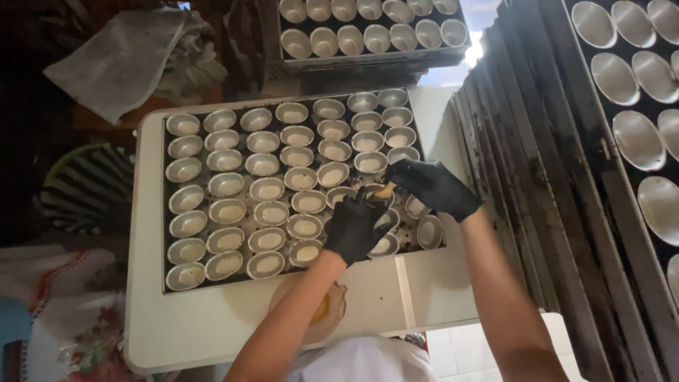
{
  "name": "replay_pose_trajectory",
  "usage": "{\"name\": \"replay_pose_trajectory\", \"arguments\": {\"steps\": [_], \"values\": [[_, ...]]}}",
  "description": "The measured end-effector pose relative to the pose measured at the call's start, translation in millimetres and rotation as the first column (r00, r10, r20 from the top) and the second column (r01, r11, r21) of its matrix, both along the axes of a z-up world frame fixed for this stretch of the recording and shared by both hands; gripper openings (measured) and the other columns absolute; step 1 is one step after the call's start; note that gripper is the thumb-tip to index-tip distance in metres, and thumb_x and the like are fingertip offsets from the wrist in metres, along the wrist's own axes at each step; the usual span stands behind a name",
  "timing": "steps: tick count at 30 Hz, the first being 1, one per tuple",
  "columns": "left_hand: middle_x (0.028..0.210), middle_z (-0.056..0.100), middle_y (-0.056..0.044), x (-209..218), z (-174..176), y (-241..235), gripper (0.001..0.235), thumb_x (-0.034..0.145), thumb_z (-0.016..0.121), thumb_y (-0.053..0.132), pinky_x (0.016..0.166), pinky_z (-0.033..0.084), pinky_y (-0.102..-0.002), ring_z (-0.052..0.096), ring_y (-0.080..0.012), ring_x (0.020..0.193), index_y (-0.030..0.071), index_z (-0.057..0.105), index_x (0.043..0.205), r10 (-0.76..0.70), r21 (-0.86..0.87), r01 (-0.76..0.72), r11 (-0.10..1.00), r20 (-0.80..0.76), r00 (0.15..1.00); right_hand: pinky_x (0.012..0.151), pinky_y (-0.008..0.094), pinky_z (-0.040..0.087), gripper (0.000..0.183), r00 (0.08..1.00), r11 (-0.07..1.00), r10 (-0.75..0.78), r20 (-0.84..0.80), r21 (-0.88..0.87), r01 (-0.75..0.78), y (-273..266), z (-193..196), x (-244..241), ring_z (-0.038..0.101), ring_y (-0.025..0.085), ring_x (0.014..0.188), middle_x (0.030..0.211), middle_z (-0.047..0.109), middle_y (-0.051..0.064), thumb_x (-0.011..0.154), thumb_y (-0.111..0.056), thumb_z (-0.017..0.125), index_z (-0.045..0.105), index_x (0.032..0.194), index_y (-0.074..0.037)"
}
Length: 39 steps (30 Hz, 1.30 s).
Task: The person uses a brush to apply a yellow liquid to the inside of many small metal molds arranged in a tray. They repeatedly dip the brush into a small bowl and coat each mold individually, then move the tray aside to work on another tray.
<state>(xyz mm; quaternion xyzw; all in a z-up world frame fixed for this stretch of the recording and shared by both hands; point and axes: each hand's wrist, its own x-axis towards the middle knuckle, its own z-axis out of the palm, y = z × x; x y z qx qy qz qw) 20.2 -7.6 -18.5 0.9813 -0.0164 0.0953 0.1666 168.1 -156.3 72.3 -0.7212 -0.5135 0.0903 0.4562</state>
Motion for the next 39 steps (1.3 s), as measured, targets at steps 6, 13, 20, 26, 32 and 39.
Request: {"name": "replay_pose_trajectory", "arguments": {"steps": [6, 13, 20, 26, 32, 39], "values": [[0.134, 0.055, -0.028, -12, 19, -1, 0.04, 0.09, 0.062, 0.057, 0.07, 0.055, -0.051, 0.066, -0.045, 0.087, 0.037, 0.069, 0.125, -0.014, 0.038, 0.014, 0.999, -0.005, 1.0, 0.078, 0.036, 0.059, 0.02, 0.999, 1.0, 0.007, -0.052, -0.017, -0.007, -1, -3, 5, 0.075, 0.038, 0.087, 0.095, 0.076, 0.025, 0.092, 0.007, 0.067, 0.07, 0.112, 0.008], [0.134, 0.054, -0.032, -10, -2, -3, 0.038, 0.093, 0.061, 0.054, 0.069, 0.053, -0.053, 0.065, -0.0487, 0.087, 0.033, 0.072, 0.122, 0.039, -0.03, -0.038, 0.999, 0.021, 0.999, 0.08, 0.038, 0.06, 0.023, 0.99, 0.988, 0.13, 0.055, -0.09, -0.125, 11, -23, 14, 0.074, 0.037, 0.089, 0.097, 0.075, 0.023, 0.094, -0.004, 0.069, 0.07, 0.116, 0.003], [0.126, 0.058, -0.032, -9, 15, -8, 0.033, 0.093, 0.063, 0.053, 0.066, 0.055, -0.053, 0.068, -0.0473, 0.083, 0.032, 0.074, 0.116, 0.091, 0.001, -0.091, 0.996, 0.097, 0.991, 0.098, 0.037, 0.055, 0.035, 0.967, 0.984, 0.171, -0.188, -0.02, -0.178, 16, -36, 27, 0.073, 0.026, 0.106, 0.112, 0.077, 0.014, 0.094, -0.005, 0.066, 0.067, 0.129, -0.002], [0.12, 0.06, -0.03, -5, 1, -10, 0.033, 0.088, 0.066, 0.058, 0.064, 0.053, -0.053, 0.068, -0.0457, 0.08, 0.035, 0.073, 0.112, 0.089, 0.006, -0.09, 0.996, 0.063, 0.994, 0.085, 0.039, 0.059, 0.021, 0.995, 0.986, -0.003, -0.096, -0.164, -0.013, -4, 14, 25, 0.077, 0.031, 0.094, 0.096, 0.08, 0.016, 0.094, -0.012, 0.069, 0.075, 0.113, -0.007], [0.122, 0.056, -0.026, 37, 29, 14, 0.045, 0.09, 0.061, 0.06, 0.07, 0.054, -0.053, 0.067, -0.0457, 0.09, 0.041, 0.064, 0.131, 0.159, 0.039, -0.16, 0.986, 0.035, 0.987, 0.095, 0.031, 0.055, 0.025, 0.975, 0.962, -0.182, 0.13, -0.181, 0.204, 4, 28, 59, 0.071, 0.021, 0.11, 0.111, 0.078, 0.005, 0.098, -0.02, 0.074, 0.075, 0.123, -0.017], [0.126, 0.057, -0.031, 44, 22, 24, 0.051, 0.088, 0.059, 0.067, 0.074, 0.053, -0.057, 0.066, -0.048, 0.095, 0.035, 0.069, 0.126, 0.164, 0.034, -0.161, 0.986, -0.093, 0.982, 0.096, 0.038, 0.058, 0.029, 0.938, 1.0, 0.027, -0.346, 0.017, -0.023, 50, -19, 75, 0.075, 0.027, 0.101, 0.108, 0.076, 0.018, 0.094, 0.001, 0.071, 0.069, 0.123, 0.001]]}}
